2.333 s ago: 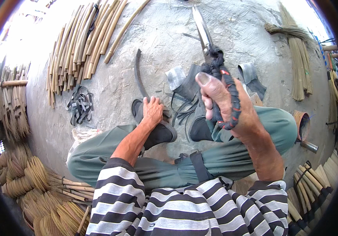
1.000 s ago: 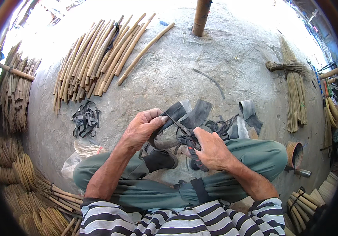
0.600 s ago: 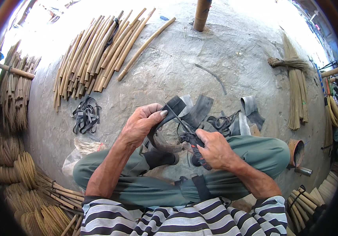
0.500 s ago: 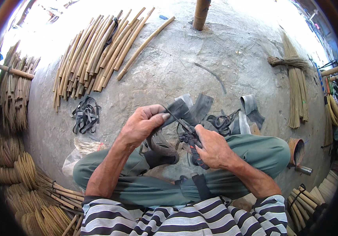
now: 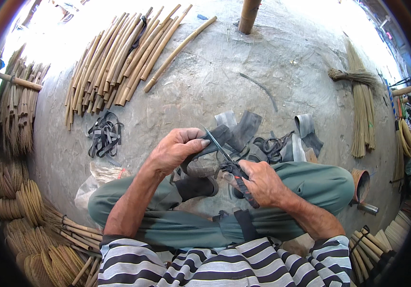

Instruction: The person sits on the floor and uses shears to cut a long strip of black rubber into smaller pieces. They repeatedly pick up the rubber, cut sections, and place the cut pieces on the floor.

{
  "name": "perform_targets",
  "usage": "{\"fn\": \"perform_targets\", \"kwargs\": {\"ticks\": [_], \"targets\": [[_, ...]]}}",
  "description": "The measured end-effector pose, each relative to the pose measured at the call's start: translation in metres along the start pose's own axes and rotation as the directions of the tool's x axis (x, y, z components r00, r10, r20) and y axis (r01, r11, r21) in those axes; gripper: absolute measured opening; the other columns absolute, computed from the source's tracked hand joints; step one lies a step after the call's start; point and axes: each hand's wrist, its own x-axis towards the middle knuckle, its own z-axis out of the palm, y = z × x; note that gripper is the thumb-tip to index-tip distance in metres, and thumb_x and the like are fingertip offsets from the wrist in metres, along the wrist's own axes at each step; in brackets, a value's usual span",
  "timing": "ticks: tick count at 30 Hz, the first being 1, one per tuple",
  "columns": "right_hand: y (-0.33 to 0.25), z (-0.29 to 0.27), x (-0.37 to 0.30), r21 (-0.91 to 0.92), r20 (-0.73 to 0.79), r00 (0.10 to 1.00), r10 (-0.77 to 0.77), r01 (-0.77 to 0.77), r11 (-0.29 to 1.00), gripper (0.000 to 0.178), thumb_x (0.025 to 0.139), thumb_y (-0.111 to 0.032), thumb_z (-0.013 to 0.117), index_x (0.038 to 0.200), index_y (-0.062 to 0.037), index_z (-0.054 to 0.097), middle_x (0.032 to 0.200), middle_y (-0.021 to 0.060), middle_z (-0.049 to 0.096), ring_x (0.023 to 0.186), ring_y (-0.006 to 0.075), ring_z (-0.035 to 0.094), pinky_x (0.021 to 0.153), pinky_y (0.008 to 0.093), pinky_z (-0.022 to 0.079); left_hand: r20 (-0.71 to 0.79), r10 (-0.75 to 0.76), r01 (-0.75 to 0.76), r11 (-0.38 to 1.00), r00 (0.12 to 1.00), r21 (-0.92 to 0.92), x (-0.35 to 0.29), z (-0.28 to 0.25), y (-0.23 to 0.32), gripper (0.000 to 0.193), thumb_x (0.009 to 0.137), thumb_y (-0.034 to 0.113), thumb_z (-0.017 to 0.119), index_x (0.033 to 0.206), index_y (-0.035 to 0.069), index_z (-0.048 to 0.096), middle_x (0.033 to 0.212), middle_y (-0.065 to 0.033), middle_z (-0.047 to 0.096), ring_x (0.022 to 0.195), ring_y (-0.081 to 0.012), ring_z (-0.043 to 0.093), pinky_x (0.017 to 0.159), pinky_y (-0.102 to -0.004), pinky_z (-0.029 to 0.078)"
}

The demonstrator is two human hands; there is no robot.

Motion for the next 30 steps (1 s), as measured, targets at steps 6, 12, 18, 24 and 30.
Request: {"fn": "perform_targets", "kwargs": {"ticks": [6,12,18,24,30], "targets": [[-0.006,-0.001,0.004,-0.010,-0.096,0.995,-0.006,0.005,1.000,0.032,0.097,-0.028,0.065,0.101,0.0006,0.051,0.083,0.0282,0.064,0.085,0.0515,0.065,0.074,0.0582,0.049,0.191,0.026,-0.105,0.905,0.981,0.413,0.005,0.018,-0.014,0.025,0.099,0.021,0.066,0.112,0.001,0.073,0.084,-0.0038,0.071,0.076,-0.0122,0.061,0.071,-0.0332,0.051],[-0.008,-0.028,0.005,0.069,-0.270,0.956,0.117,-0.102,0.992,0.042,0.103,-0.042,0.062,0.103,-0.0017,0.050,0.077,0.0193,0.057,0.070,0.0387,0.058,0.068,0.0450,0.047,0.137,0.069,-0.138,0.785,0.988,0.603,0.023,0.037,-0.051,0.035,0.100,0.033,0.063,0.111,0.000,0.070,0.083,-0.0169,0.069,0.075,-0.0273,0.064,0.074,-0.0416,0.050],[-0.019,-0.082,-0.010,0.836,-0.389,0.880,0.273,0.213,0.505,0.048,0.107,-0.056,0.054,0.094,-0.0097,0.056,0.079,-0.0003,0.057,0.067,0.0073,0.052,0.061,0.0222,0.044,-0.090,0.158,-0.074,0.799,0.983,0.596,0.068,0.049,-0.084,0.041,0.102,0.035,0.061,0.115,-0.002,0.070,0.099,-0.0215,0.074,0.091,-0.0350,0.069,0.083,-0.0438,0.052],[-0.018,-0.107,-0.013,0.841,-0.490,0.783,0.383,0.309,0.445,0.063,0.102,-0.070,0.049,0.086,-0.0094,0.056,0.065,0.0012,0.053,0.056,0.0108,0.051,0.053,0.0252,0.044,0.104,0.191,-0.212,0.729,0.976,0.651,0.152,0.083,-0.118,0.041,0.103,0.033,0.059,0.122,-0.002,0.069,0.119,-0.0242,0.072,0.111,-0.0400,0.068,0.097,-0.0447,0.052],[-0.010,-0.120,-0.027,0.909,-0.401,0.819,0.410,0.300,0.291,0.078,0.098,-0.081,0.034,0.085,-0.0074,0.056,0.064,0.0048,0.054,0.056,0.0171,0.052,0.054,0.0282,0.044,-0.255,0.485,-0.058,0.541,0.836,0.839,0.245,0.055,-0.156,0.038,0.092,0.027,0.070,0.127,0.012,0.068,0.127,-0.0250,0.065,0.113,-0.0449,0.064,0.097,-0.0542,0.053]]}}
